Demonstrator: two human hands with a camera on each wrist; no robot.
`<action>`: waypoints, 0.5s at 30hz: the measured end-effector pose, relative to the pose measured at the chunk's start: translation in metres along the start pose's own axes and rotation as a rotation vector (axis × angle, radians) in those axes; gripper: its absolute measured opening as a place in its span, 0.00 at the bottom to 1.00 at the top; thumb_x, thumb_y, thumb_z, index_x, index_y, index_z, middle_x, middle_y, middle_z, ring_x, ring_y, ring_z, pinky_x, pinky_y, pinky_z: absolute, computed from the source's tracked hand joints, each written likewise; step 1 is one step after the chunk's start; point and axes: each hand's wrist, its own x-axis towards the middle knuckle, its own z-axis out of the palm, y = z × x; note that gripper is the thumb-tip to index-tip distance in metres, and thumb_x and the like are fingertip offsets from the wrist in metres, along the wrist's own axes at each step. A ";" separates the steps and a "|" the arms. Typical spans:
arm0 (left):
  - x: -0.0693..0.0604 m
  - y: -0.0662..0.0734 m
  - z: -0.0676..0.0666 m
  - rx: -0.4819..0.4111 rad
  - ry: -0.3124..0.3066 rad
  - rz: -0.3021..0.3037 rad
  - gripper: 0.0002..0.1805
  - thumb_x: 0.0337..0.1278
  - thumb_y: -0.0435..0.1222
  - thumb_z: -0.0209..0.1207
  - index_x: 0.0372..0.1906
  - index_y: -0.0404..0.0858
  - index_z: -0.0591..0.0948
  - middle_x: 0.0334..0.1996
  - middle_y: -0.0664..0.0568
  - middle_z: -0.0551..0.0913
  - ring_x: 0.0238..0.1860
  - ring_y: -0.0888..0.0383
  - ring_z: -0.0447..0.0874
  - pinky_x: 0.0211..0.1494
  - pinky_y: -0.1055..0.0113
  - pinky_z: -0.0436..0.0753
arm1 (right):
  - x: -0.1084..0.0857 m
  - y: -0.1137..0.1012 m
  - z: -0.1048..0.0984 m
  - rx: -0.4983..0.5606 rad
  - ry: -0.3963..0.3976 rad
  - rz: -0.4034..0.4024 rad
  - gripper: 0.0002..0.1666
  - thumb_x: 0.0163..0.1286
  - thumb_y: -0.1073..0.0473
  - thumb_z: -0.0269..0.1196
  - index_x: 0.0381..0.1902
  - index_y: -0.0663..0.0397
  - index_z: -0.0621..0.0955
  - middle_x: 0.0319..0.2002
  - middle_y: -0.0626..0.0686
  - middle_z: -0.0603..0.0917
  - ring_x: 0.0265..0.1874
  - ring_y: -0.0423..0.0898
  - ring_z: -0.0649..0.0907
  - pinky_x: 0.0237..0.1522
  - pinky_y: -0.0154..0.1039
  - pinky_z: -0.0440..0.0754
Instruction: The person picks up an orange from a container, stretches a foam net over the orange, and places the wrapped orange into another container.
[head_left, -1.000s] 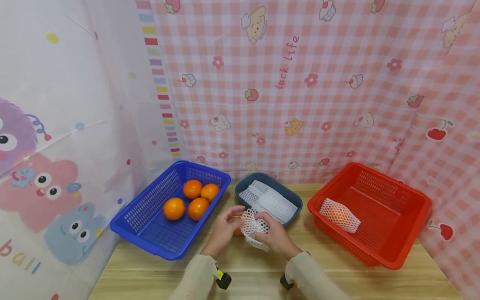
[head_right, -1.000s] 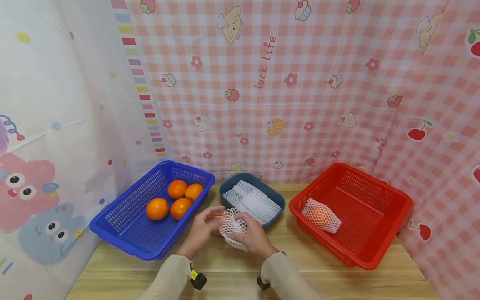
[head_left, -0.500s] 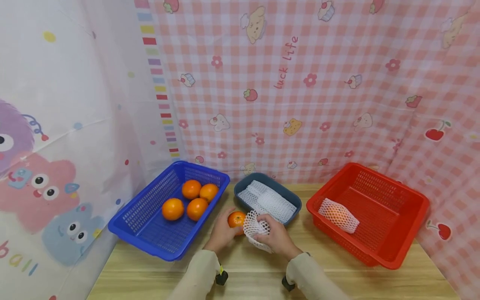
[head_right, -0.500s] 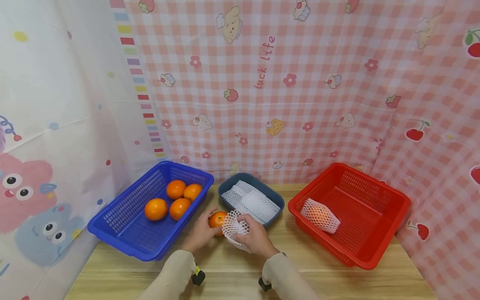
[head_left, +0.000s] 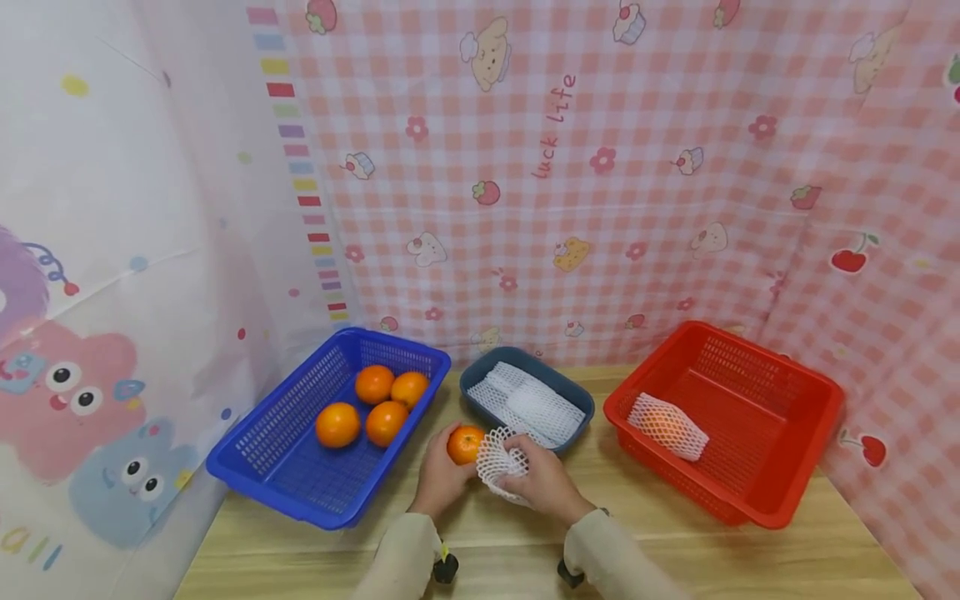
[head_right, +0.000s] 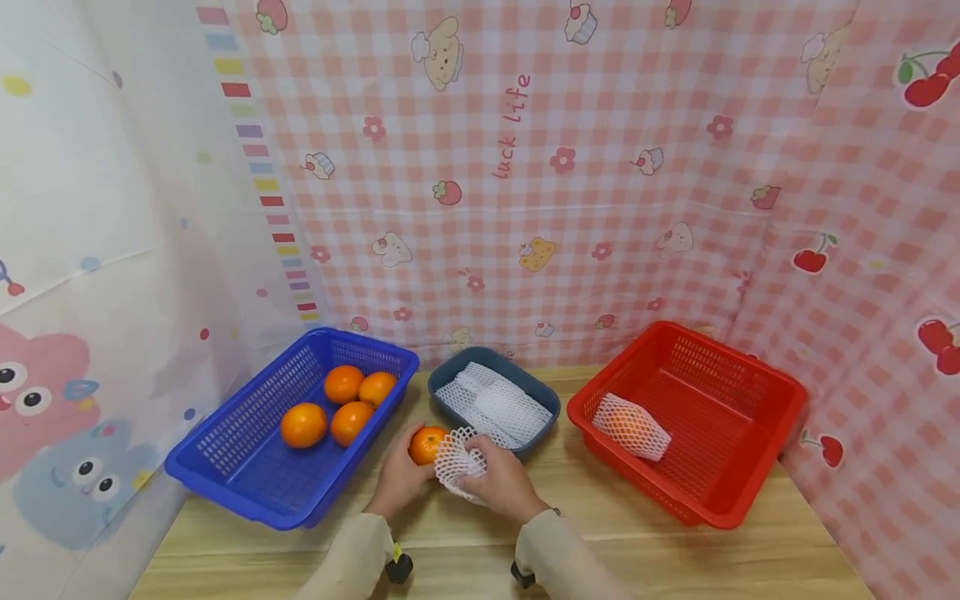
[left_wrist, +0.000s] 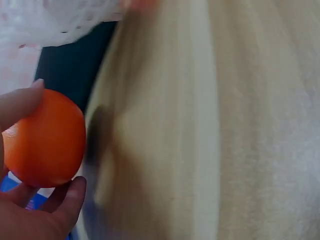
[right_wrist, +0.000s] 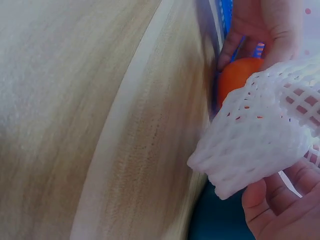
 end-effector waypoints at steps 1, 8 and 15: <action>0.000 0.001 -0.001 -0.020 0.008 -0.011 0.42 0.39 0.30 0.74 0.65 0.34 0.71 0.60 0.39 0.74 0.58 0.42 0.73 0.63 0.46 0.69 | 0.000 0.000 0.000 -0.006 -0.001 -0.006 0.29 0.54 0.58 0.75 0.52 0.50 0.76 0.52 0.55 0.81 0.51 0.52 0.79 0.57 0.53 0.73; 0.003 0.015 -0.015 -0.256 0.065 -0.042 0.44 0.41 0.36 0.76 0.67 0.36 0.68 0.60 0.40 0.74 0.55 0.43 0.74 0.60 0.47 0.73 | 0.000 0.001 0.001 -0.018 -0.009 -0.011 0.29 0.54 0.58 0.75 0.52 0.51 0.76 0.52 0.54 0.81 0.51 0.52 0.79 0.57 0.53 0.73; 0.007 0.051 -0.032 -0.490 0.086 -0.093 0.50 0.45 0.33 0.73 0.73 0.34 0.59 0.62 0.35 0.70 0.59 0.41 0.73 0.62 0.49 0.72 | -0.001 0.001 0.002 -0.031 -0.016 -0.012 0.29 0.54 0.58 0.75 0.53 0.52 0.76 0.52 0.54 0.82 0.50 0.52 0.80 0.57 0.54 0.74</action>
